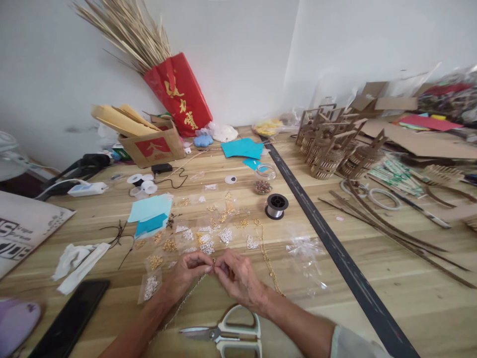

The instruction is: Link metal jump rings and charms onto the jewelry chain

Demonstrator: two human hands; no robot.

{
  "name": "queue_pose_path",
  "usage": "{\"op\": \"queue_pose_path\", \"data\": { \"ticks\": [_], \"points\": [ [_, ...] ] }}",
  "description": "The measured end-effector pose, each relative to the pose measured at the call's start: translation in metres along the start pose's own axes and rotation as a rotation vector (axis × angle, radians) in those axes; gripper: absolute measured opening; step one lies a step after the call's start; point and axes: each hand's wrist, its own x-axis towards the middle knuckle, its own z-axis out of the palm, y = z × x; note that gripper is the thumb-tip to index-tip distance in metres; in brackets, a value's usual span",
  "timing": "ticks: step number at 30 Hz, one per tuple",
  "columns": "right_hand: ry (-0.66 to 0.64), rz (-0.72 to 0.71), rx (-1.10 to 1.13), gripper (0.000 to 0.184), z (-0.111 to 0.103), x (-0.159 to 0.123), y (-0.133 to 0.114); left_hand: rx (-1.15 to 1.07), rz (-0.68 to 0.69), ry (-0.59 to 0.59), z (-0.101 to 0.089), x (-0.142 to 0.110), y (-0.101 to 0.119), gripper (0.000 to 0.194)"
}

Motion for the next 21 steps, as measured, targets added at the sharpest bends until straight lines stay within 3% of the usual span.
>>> {"op": "queue_pose_path", "data": {
  "ticks": [21],
  "points": [
    [0.003, -0.001, 0.008, 0.016, 0.0006, -0.0007, 0.0017, -0.005, 0.015, -0.008, 0.0022, -0.0003, 0.0044, 0.014]
  ]
}}
